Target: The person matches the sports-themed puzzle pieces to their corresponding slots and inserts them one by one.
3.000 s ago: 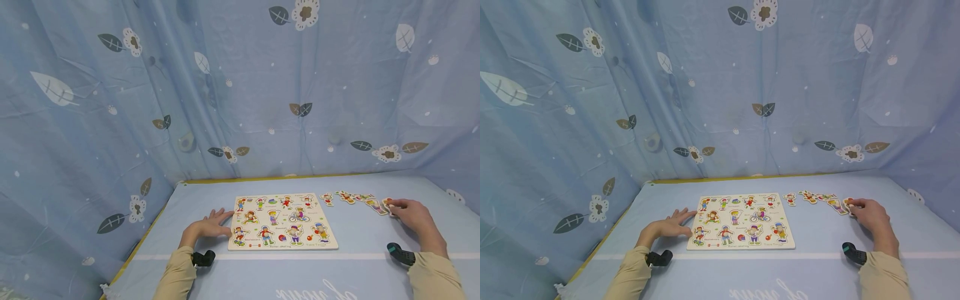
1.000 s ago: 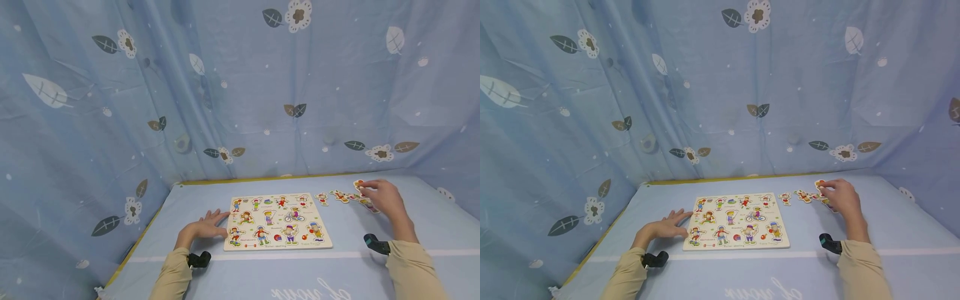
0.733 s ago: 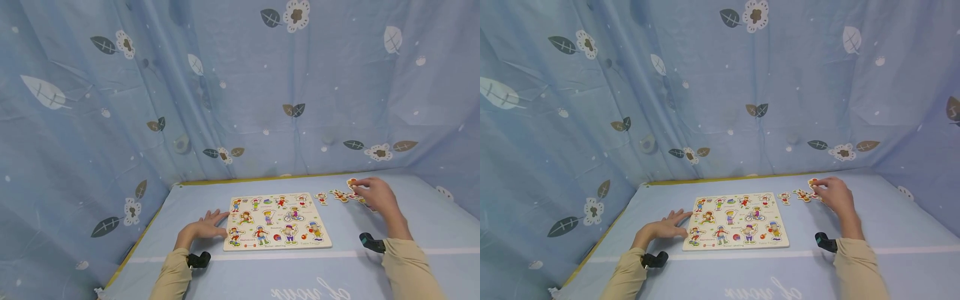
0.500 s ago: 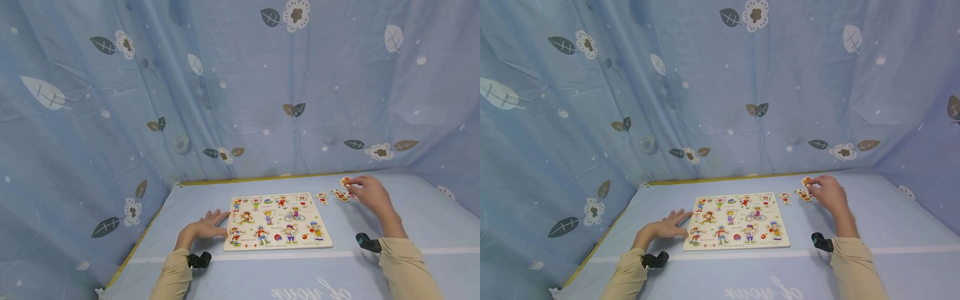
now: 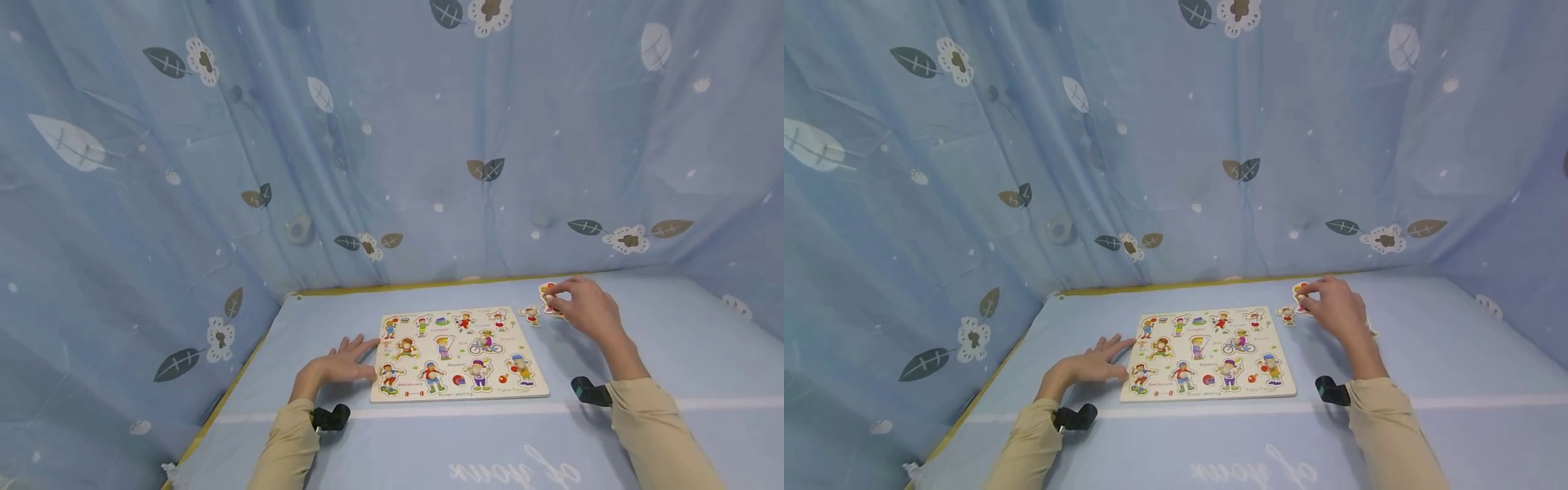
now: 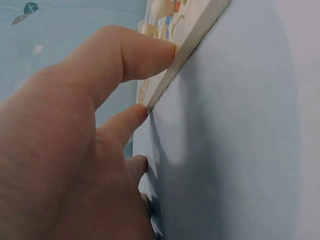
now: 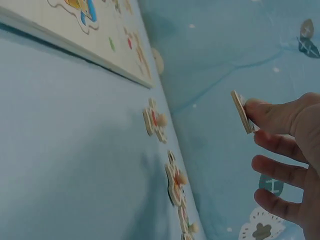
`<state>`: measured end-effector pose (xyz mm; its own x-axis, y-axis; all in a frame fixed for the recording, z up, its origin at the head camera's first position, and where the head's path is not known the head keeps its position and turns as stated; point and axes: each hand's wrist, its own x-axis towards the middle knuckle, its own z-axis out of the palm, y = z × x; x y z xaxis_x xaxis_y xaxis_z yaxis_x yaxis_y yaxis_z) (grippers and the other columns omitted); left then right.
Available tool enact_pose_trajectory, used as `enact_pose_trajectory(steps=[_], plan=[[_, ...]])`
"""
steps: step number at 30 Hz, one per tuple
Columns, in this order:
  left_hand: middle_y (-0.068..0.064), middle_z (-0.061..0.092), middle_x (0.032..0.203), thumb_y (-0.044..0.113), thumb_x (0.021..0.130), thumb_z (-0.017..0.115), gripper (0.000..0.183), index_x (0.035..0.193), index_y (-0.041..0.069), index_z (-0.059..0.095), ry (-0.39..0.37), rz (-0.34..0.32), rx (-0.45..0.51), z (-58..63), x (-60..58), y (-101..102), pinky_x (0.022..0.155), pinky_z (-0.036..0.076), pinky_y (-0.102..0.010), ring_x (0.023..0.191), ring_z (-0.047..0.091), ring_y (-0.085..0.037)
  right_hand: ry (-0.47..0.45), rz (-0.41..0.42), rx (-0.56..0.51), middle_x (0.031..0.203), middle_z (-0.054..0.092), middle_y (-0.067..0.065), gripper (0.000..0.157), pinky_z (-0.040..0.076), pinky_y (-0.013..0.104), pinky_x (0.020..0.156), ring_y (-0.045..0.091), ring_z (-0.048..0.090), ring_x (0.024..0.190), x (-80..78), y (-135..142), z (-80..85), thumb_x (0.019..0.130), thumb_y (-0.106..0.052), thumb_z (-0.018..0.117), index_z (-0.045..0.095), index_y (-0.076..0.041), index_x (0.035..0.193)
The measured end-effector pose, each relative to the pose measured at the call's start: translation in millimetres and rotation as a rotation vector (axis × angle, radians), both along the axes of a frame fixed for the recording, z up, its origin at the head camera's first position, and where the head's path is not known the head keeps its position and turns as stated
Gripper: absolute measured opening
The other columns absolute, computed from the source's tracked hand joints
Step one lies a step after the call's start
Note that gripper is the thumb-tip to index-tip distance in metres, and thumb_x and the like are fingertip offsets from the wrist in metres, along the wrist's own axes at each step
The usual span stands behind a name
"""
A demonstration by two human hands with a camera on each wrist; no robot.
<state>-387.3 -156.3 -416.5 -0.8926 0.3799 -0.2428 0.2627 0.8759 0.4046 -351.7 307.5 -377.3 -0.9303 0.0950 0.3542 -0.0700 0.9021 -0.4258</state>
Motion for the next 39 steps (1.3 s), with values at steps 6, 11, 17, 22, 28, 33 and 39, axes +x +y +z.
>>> enact_pose_trajectory(steps=[6, 11, 17, 22, 28, 33, 39], plan=[[-0.015, 0.012, 0.166, 0.05, 0.077, 0.064, 0.089, 0.156, 0.026, 0.031, -0.001, -0.001, -0.008, 0.9, -3.4, 0, 0.119, 0.006, -0.063, 0.151, 0.0, -0.042, 0.013, 0.034, 0.028, 0.122, 0.059, 0.023, 0.031, 0.047, 0.06, 0.078, 0.046, 0.051, 0.117, -9.7, -25, 0.4, 0.092, -0.026, 0.067, 0.074, -0.004, 0.111], [-0.014, 0.012, 0.166, 0.049, 0.079, 0.064, 0.087, 0.156, 0.026, 0.031, -0.015, 0.01, -0.002, -0.1, -4.4, -3, 0.12, 0.005, -0.062, 0.152, -0.001, -0.041, -0.002, 0.081, 0.063, 0.124, 0.061, 0.022, 0.027, 0.05, 0.056, 0.076, 0.044, 0.054, 0.117, -22.3, -56, 1.5, 0.093, -0.026, 0.066, 0.075, -0.006, 0.11], [-0.013, 0.012, 0.166, 0.049, 0.079, 0.063, 0.087, 0.156, 0.026, 0.03, -0.019, 0.011, -0.005, 2.1, -3.5, -3, 0.12, 0.005, -0.061, 0.152, -0.001, -0.04, 0.003, 0.156, 0.102, 0.129, 0.06, 0.023, 0.026, 0.049, 0.039, 0.055, 0.039, 0.062, 0.101, -36.8, -90, 12.0, 0.096, -0.026, 0.063, 0.075, -0.01, 0.112], [-0.012, 0.012, 0.166, 0.051, 0.078, 0.064, 0.088, 0.156, 0.028, 0.031, -0.009, 0.008, -0.005, 2.9, -3.7, 0, 0.12, 0.006, -0.06, 0.152, 0.0, -0.04, -0.006, 0.213, 0.101, 0.131, 0.059, 0.021, 0.027, 0.04, 0.031, 0.046, 0.026, 0.063, 0.077, -47.4, -117, 17.7, 0.097, -0.026, 0.062, 0.074, -0.011, 0.114], [-0.012, 0.012, 0.166, 0.053, 0.079, 0.064, 0.087, 0.156, 0.029, 0.031, -0.006, 0.017, -0.028, 4.6, -3.2, 0, 0.12, 0.006, -0.06, 0.152, 0.0, -0.04, 0.043, 0.243, 0.091, 0.126, 0.063, 0.018, 0.023, 0.046, 0.034, 0.051, 0.032, 0.065, 0.092, -58.6, -154, 12.6, 0.096, -0.024, 0.064, 0.076, -0.011, 0.111], [-0.013, 0.013, 0.166, 0.051, 0.079, 0.064, 0.086, 0.156, 0.028, 0.032, 0.002, 0.02, -0.027, 8.2, -1.9, 0, 0.12, 0.006, -0.061, 0.152, 0.0, -0.041, 0.084, 0.27, 0.115, 0.115, 0.069, 0.011, 0.019, 0.05, 0.038, 0.056, 0.027, 0.064, 0.084, -65.3, -190, 7.4, 0.094, -0.023, 0.067, 0.078, -0.013, 0.106], [-0.013, 0.013, 0.166, 0.052, 0.08, 0.063, 0.086, 0.156, 0.027, 0.031, -0.002, 0.005, -0.028, 4.0, -1.6, 0, 0.12, 0.008, -0.061, 0.151, 0.001, -0.041, 0.022, 0.299, 0.063, 0.113, 0.07, 0.008, 0.02, 0.05, 0.036, 0.057, 0.024, 0.064, 0.086, -71.8, -227, -0.6, 0.095, -0.023, 0.065, 0.077, -0.013, 0.107]])
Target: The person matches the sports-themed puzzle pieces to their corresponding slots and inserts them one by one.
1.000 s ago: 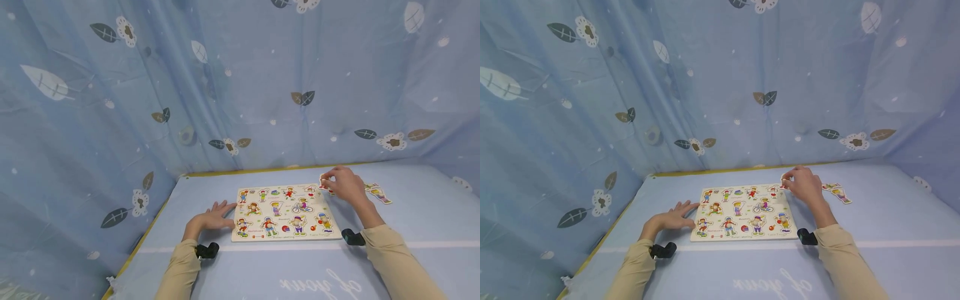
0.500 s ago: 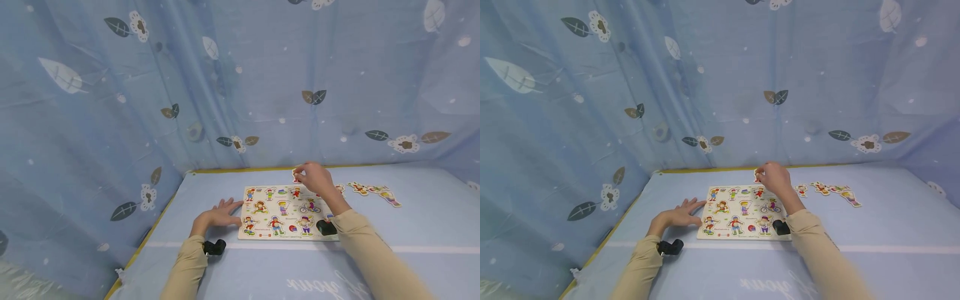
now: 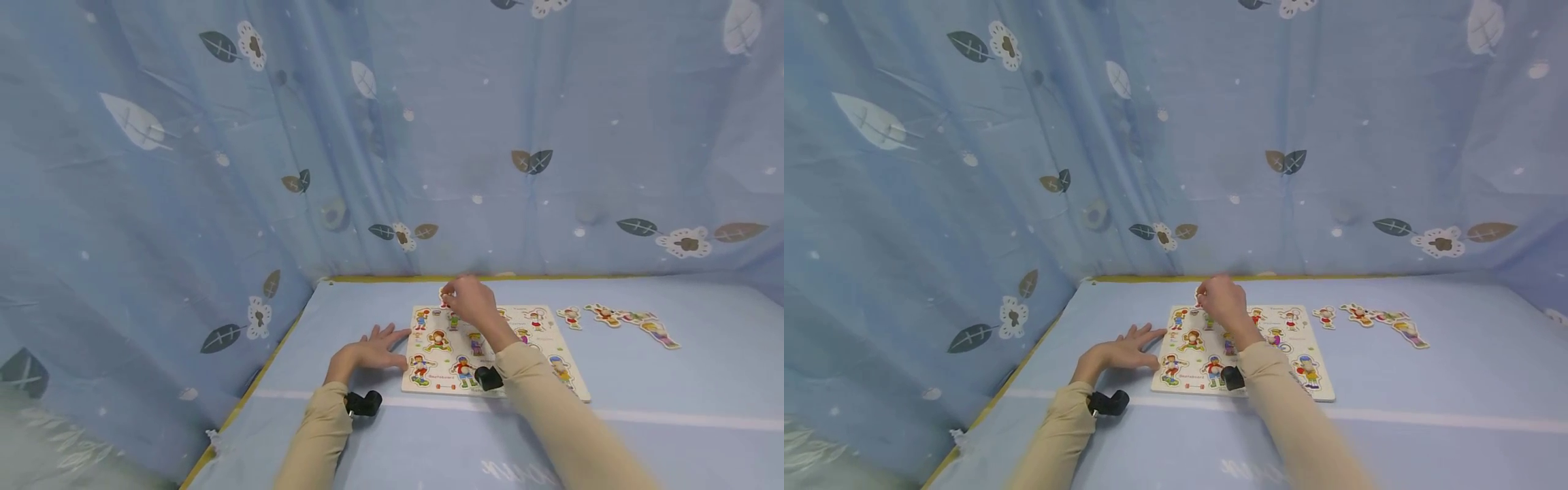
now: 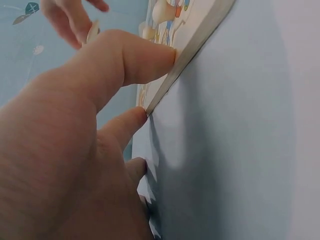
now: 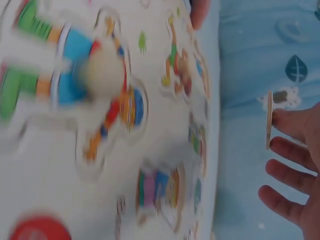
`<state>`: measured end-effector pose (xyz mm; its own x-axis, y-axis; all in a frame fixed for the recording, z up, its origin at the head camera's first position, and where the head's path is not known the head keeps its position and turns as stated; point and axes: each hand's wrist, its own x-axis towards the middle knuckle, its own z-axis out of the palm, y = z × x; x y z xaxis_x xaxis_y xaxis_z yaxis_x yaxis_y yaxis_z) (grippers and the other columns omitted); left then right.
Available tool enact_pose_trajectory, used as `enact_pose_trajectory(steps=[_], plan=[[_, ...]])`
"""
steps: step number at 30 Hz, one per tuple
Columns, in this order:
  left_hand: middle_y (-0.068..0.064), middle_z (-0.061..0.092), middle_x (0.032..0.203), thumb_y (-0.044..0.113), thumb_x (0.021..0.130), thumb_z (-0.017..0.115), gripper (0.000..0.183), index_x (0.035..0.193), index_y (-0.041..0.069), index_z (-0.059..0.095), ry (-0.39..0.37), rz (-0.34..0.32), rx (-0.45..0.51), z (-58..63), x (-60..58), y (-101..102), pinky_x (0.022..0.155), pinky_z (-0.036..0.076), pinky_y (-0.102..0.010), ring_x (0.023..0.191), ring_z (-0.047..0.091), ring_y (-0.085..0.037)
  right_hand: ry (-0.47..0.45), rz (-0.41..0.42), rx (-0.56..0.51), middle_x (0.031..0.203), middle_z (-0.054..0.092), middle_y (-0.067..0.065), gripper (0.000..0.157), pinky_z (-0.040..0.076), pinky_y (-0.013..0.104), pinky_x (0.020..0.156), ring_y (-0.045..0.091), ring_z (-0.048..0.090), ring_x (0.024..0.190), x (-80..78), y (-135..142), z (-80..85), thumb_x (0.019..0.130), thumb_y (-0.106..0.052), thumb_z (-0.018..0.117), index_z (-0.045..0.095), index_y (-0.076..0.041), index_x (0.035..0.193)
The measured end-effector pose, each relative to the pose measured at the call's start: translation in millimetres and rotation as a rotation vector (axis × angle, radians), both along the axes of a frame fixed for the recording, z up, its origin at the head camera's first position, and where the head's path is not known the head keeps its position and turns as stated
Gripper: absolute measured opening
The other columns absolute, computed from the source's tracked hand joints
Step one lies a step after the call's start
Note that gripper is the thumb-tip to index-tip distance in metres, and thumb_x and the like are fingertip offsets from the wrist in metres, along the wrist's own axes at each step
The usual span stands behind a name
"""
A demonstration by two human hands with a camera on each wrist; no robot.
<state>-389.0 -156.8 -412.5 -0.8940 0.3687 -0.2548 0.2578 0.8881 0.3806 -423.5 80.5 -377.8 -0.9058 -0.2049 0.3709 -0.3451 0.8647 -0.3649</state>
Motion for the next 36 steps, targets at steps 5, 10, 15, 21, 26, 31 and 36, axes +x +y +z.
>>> enact_pose_trajectory(steps=[5, 10, 15, 21, 26, 31, 36], plan=[[-0.012, 0.013, 0.166, 0.053, 0.081, 0.063, 0.084, 0.156, 0.029, 0.031, -0.004, -0.004, 0.0, -3.2, -1.2, 6, 0.12, 0.007, -0.061, 0.152, 0.001, -0.041, 0.02, 0.004, 0.054, 0.105, 0.072, 0.007, 0.017, 0.055, 0.041, 0.065, 0.025, 0.067, 0.089, -6.0, -16, -13.6, 0.094, -0.021, 0.066, 0.078, -0.013, 0.104], [-0.012, 0.013, 0.166, 0.052, 0.081, 0.063, 0.084, 0.155, 0.03, 0.032, -0.008, -0.007, -0.001, -2.8, -1.2, 10, 0.12, 0.007, -0.061, 0.152, 0.001, -0.041, 0.012, 0.008, 0.137, 0.098, 0.07, 0.005, 0.013, 0.055, 0.047, 0.072, 0.026, 0.064, 0.09, -7.5, -24, -27.6, 0.093, -0.019, 0.067, 0.078, -0.014, 0.099], [-0.011, 0.012, 0.166, 0.051, 0.082, 0.062, 0.083, 0.156, 0.03, 0.03, -0.005, -0.017, -0.004, 0.0, -2.5, 14, 0.12, 0.006, -0.061, 0.152, 0.0, -0.04, -0.082, 0.05, 0.183, 0.095, 0.071, 0.005, 0.011, 0.053, 0.046, 0.073, 0.022, 0.062, 0.081, -4.3, -25, -27.3, 0.092, -0.014, 0.067, 0.078, -0.013, 0.092], [-0.011, 0.012, 0.166, 0.049, 0.081, 0.063, 0.084, 0.156, 0.029, 0.031, 0.007, -0.011, -0.008, 3.3, -3.8, 10, 0.12, 0.005, -0.06, 0.152, -0.001, -0.039, -0.204, 0.1, 0.212, 0.101, 0.07, 0.004, 0.011, 0.043, 0.04, 0.073, 0.02, 0.055, 0.082, -6.3, -26, -14.2, 0.09, -0.013, 0.069, 0.077, -0.013, 0.098], [-0.011, 0.012, 0.166, 0.051, 0.081, 0.063, 0.084, 0.156, 0.03, 0.031, 0.002, -0.006, -0.015, -0.6, -3.8, 5, 0.12, 0.005, -0.06, 0.152, -0.001, -0.039, -0.25, 0.081, 0.217, 0.112, 0.071, 0.006, 0.019, 0.049, 0.042, 0.079, 0.02, 0.058, 0.088, -7.9, -33, -16.5, 0.09, -0.014, 0.07, 0.077, -0.014, 0.107], [-0.01, 0.013, 0.166, 0.05, 0.083, 0.063, 0.082, 0.156, 0.03, 0.031, -0.008, 0.0, -0.006, -0.9, -2.5, 1, 0.12, 0.005, -0.06, 0.152, 0.0, -0.039, -0.238, 0.065, 0.248, 0.085, 0.067, 0.005, 0.01, 0.046, 0.036, 0.067, 0.017, 0.05, 0.072, -6.8, -42, -15.0, 0.09, -0.013, 0.069, 0.074, -0.011, 0.082], [-0.011, 0.013, 0.166, 0.049, 0.083, 0.063, 0.082, 0.156, 0.03, 0.031, -0.009, -0.002, 0.011, -2.1, -0.8, -2, 0.12, 0.005, -0.06, 0.152, 0.0, -0.04, -0.206, 0.062, 0.252, 0.059, 0.036, 0.001, 0.039, 0.027, 0.031, 0.055, 0.016, 0.031, 0.057, -5.3, -50, -16.4, 0.09, -0.008, 0.065, 0.045, -0.015, 0.057]])
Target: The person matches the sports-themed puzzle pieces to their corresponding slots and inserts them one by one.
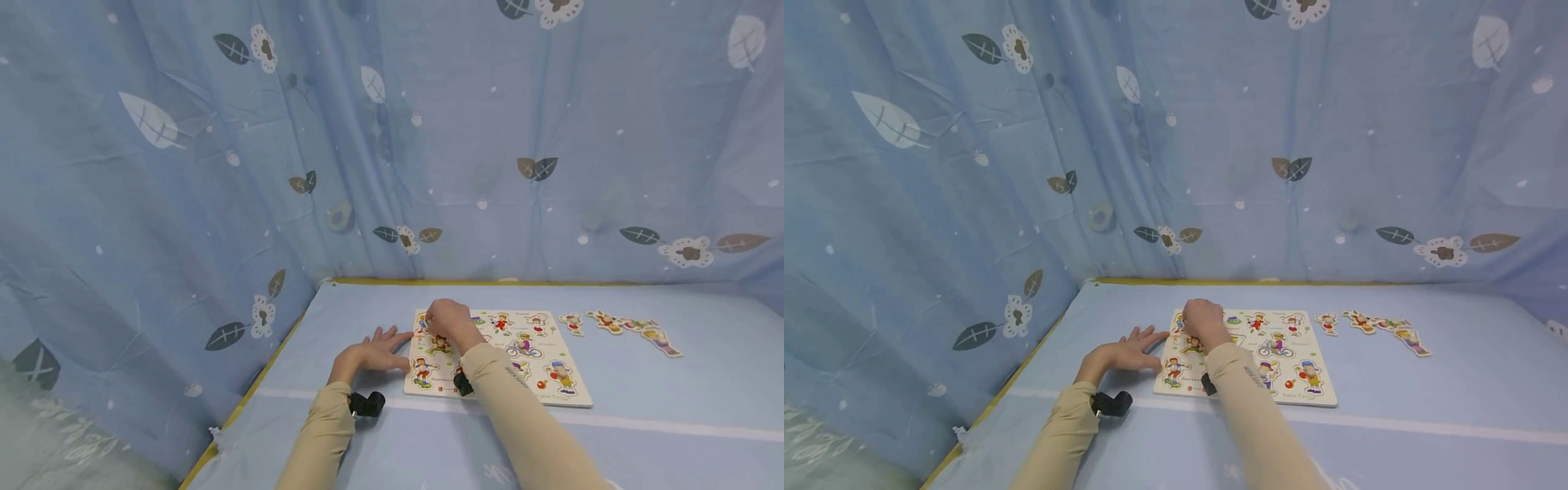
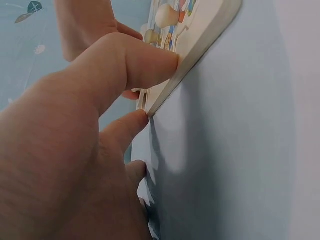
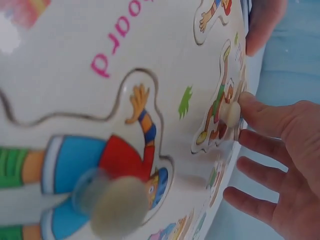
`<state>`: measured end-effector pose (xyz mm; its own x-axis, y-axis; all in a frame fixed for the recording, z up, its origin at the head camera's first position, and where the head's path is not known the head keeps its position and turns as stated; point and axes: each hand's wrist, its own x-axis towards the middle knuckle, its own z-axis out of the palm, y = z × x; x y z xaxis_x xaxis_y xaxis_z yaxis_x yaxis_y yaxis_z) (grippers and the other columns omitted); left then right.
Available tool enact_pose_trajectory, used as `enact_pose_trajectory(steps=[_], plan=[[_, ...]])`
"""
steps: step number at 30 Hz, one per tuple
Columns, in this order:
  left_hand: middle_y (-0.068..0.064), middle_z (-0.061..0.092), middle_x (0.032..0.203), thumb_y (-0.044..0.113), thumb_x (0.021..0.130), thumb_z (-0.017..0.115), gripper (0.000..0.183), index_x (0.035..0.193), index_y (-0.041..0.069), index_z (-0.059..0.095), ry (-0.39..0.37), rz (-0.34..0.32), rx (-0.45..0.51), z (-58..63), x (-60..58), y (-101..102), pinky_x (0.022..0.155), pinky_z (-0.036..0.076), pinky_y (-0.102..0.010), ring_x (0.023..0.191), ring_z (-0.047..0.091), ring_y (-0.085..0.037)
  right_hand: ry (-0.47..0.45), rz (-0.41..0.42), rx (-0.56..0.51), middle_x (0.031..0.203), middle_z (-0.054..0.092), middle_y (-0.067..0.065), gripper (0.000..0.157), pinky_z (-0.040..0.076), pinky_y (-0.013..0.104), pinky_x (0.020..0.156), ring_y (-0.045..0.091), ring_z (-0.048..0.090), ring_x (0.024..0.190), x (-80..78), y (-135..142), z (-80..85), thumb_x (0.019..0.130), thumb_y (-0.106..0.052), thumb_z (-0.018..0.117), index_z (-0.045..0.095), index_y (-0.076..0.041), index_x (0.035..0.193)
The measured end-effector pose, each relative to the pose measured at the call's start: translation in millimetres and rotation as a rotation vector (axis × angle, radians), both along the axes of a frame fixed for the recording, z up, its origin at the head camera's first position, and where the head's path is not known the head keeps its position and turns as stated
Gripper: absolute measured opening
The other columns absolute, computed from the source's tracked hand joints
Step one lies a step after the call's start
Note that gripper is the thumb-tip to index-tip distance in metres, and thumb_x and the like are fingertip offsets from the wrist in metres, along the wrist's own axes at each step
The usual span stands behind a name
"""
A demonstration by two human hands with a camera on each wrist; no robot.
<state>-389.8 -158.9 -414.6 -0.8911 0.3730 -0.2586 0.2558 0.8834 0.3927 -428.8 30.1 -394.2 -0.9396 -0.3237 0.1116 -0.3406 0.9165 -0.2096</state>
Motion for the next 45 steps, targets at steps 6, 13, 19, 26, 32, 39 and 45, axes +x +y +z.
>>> enact_pose_trajectory(steps=[6, 13, 19, 26, 32, 39, 45], plan=[[-0.011, 0.014, 0.166, 0.048, 0.081, 0.063, 0.083, 0.155, 0.029, 0.033, -0.001, 0.011, 0.013, 0.0, 3.1, 0, 0.12, 0.006, -0.06, 0.151, 0.001, -0.041, -0.016, -0.003, -0.009, 0.061, 0.038, 0.0, 0.037, 0.028, 0.031, 0.056, 0.015, 0.031, 0.057, -2.4, -8, -5.7, 0.091, -0.009, 0.064, 0.047, -0.017, 0.059], [-0.011, 0.013, 0.166, 0.049, 0.081, 0.063, 0.083, 0.155, 0.029, 0.032, -0.001, 0.021, 0.013, -2.0, 2.3, 2, 0.12, 0.005, -0.06, 0.152, 0.0, -0.041, -0.004, -0.025, -0.006, 0.078, 0.064, 0.001, 0.012, 0.039, 0.034, 0.062, 0.014, 0.044, 0.062, -7.3, -11, -11.1, 0.091, -0.019, 0.07, 0.072, -0.016, 0.079], [-0.011, 0.013, 0.166, 0.049, 0.081, 0.063, 0.083, 0.156, 0.029, 0.032, -0.002, 0.024, 0.006, 0.9, 2.3, 3, 0.12, 0.005, -0.06, 0.152, 0.0, -0.04, -0.004, -0.039, -0.008, 0.062, 0.044, -0.002, 0.037, 0.037, 0.034, 0.063, 0.014, 0.039, 0.057, -11.0, -13, -8.5, 0.09, -0.023, 0.072, 0.051, -0.017, 0.061], [-0.013, 0.013, 0.166, 0.047, 0.081, 0.063, 0.083, 0.155, 0.028, 0.033, 0.01, 0.013, 0.003, 6.7, 0.5, 4, 0.12, 0.004, -0.061, 0.151, -0.001, -0.041, 0.018, -0.021, -0.033, 0.068, 0.052, 0.001, 0.036, 0.039, 0.037, 0.067, 0.016, 0.042, 0.062, -8.3, -11, -3.2, 0.089, -0.023, 0.073, 0.051, -0.016, 0.061], [-0.014, 0.014, 0.165, 0.048, 0.08, 0.063, 0.084, 0.155, 0.026, 0.033, 0.009, -0.005, -0.005, 6.1, 3.4, 4, 0.12, 0.005, -0.062, 0.151, 0.0, -0.043, -0.019, 0.028, -0.065, 0.082, 0.064, 0.006, 0.015, 0.047, 0.053, 0.085, 0.018, 0.045, 0.068, 0.0, -6, -1.5, 0.09, -0.015, 0.069, 0.071, -0.012, 0.075], [-0.013, 0.013, 0.166, 0.048, 0.08, 0.063, 0.085, 0.156, 0.027, 0.032, -0.006, -0.005, 0.02, 2.3, 3.8, 2, 0.119, 0.005, -0.062, 0.151, -0.001, -0.043, -0.073, 0.061, -0.014, 0.112, 0.067, 0.006, 0.022, 0.033, 0.07, 0.104, 0.026, 0.062, 0.1, 3.3, -1, -0.9, 0.091, -0.024, 0.07, 0.073, -0.015, 0.111], [-0.013, 0.013, 0.165, 0.049, 0.079, 0.064, 0.085, 0.155, 0.028, 0.033, -0.002, 0.002, 0.018, 2.3, 5.0, 3, 0.119, 0.005, -0.063, 0.151, -0.001, -0.042, -0.081, 0.054, -0.05, 0.136, 0.055, 0.011, 0.051, 0.021, 0.074, 0.109, 0.03, 0.054, 0.127, 4.7, 2, -3.6, 0.091, -0.03, 0.071, 0.059, -0.018, 0.139]])
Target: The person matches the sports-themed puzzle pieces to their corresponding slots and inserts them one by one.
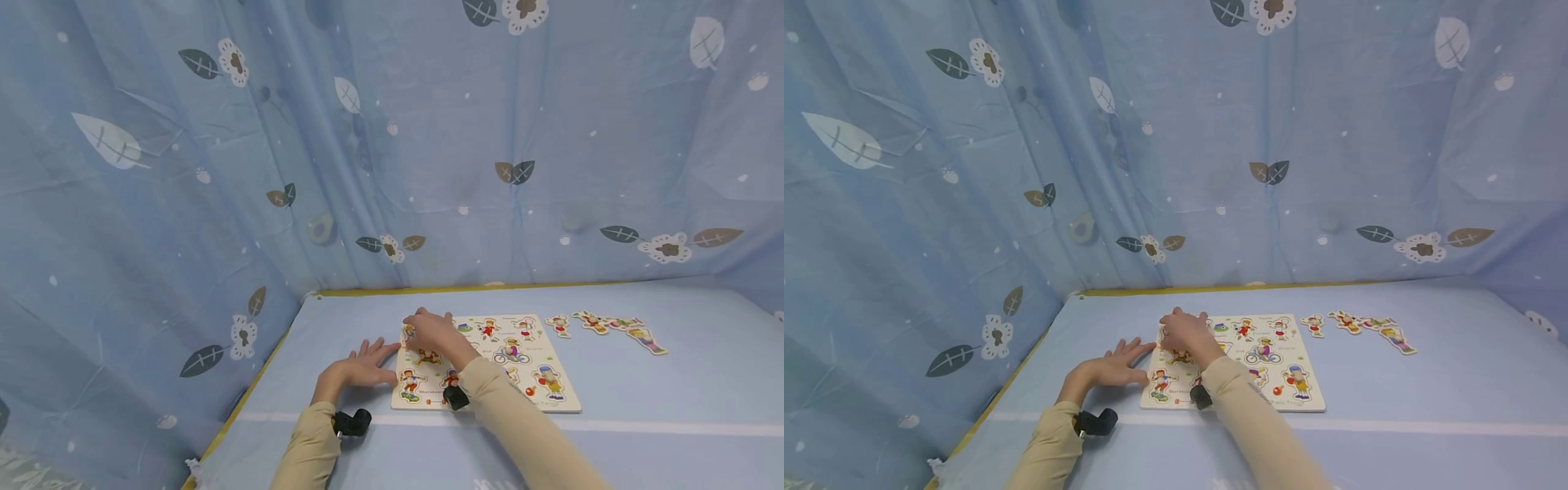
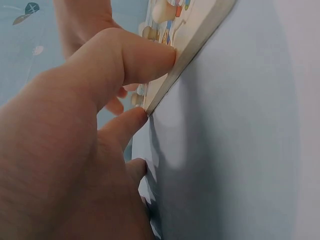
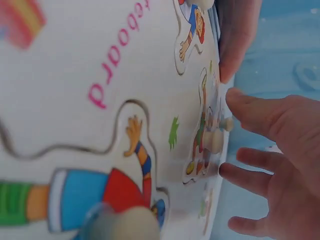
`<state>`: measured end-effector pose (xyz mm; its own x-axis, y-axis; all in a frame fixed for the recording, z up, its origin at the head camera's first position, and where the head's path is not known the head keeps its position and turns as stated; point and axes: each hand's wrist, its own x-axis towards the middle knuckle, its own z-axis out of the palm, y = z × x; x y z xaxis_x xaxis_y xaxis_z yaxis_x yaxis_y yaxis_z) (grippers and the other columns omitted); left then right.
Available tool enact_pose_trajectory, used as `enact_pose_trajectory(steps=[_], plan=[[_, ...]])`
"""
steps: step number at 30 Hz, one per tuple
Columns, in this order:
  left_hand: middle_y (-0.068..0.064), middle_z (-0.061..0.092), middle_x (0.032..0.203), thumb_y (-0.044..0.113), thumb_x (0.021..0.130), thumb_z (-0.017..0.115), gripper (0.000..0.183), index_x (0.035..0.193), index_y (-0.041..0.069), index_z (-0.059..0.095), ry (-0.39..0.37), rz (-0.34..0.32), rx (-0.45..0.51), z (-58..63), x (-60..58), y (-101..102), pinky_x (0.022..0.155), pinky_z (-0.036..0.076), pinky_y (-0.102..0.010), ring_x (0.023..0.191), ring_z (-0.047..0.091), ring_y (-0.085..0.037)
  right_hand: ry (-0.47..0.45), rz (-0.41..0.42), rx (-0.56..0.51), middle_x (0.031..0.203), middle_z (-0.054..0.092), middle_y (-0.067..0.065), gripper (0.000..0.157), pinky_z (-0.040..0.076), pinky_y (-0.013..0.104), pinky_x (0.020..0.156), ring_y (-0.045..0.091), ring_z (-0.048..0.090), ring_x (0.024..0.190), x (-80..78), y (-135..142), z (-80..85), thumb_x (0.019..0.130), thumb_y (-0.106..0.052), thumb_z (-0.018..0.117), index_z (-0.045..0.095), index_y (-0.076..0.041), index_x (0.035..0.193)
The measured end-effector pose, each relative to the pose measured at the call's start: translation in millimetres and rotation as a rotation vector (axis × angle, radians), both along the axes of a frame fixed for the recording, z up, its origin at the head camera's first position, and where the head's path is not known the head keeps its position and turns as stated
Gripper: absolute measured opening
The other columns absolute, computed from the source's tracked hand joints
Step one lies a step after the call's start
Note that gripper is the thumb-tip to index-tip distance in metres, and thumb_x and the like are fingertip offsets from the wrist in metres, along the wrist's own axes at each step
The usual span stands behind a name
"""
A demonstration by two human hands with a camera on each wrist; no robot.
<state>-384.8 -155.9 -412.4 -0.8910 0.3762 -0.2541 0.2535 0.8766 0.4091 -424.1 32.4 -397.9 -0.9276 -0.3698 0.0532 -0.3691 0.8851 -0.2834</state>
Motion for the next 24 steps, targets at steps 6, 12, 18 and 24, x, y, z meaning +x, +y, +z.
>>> enact_pose_trajectory(steps=[6, 12, 18, 24], plan=[[-0.013, 0.013, 0.165, 0.05, 0.079, 0.064, 0.085, 0.155, 0.027, 0.033, 0.01, 0.007, -0.011, 2.0, 1.7, 1, 0.119, 0.006, -0.063, 0.151, 0.0, -0.043, 0.023, 0.037, -0.026, 0.14, 0.054, 0.011, 0.054, 0.02, 0.075, 0.109, 0.031, 0.053, 0.129, 5.9, 2, 7.3, 0.093, -0.033, 0.068, 0.053, -0.021, 0.143], [-0.014, 0.014, 0.165, 0.051, 0.081, 0.064, 0.085, 0.156, 0.027, 0.032, 0.012, -0.005, -0.009, -0.7, 0.6, 1, 0.119, 0.006, -0.063, 0.151, 0.0, -0.044, 0.039, 0.092, -0.075, 0.142, 0.054, 0.011, 0.057, 0.026, 0.075, 0.106, 0.031, 0.052, 0.13, 13.6, 11, 12.8, 0.094, -0.034, 0.067, 0.049, -0.021, 0.147], [-0.016, 0.014, 0.165, 0.049, 0.079, 0.064, 0.085, 0.155, 0.025, 0.034, 0.02, -0.005, -0.01, -0.9, 1.7, 1, 0.118, 0.007, -0.064, 0.15, 0.001, -0.045, 0.033, 0.127, -0.153, 0.143, 0.054, 0.01, 0.054, 0.027, 0.076, 0.104, 0.031, 0.05, 0.133, 23.9, 25, 15.4, 0.095, -0.034, 0.065, 0.05, -0.021, 0.145], [-0.017, 0.015, 0.164, 0.047, 0.079, 0.064, 0.084, 0.154, 0.024, 0.035, 0.027, 0.0, -0.003, -0.6, 3.5, 2, 0.118, 0.006, -0.065, 0.15, 0.001, -0.045, 0.046, 0.179, -0.146, 0.14, 0.056, 0.011, 0.053, 0.031, 0.072, 0.104, 0.031, 0.051, 0.131, 37.4, 35, 18.7, 0.095, -0.035, 0.064, 0.052, -0.018, 0.144]])
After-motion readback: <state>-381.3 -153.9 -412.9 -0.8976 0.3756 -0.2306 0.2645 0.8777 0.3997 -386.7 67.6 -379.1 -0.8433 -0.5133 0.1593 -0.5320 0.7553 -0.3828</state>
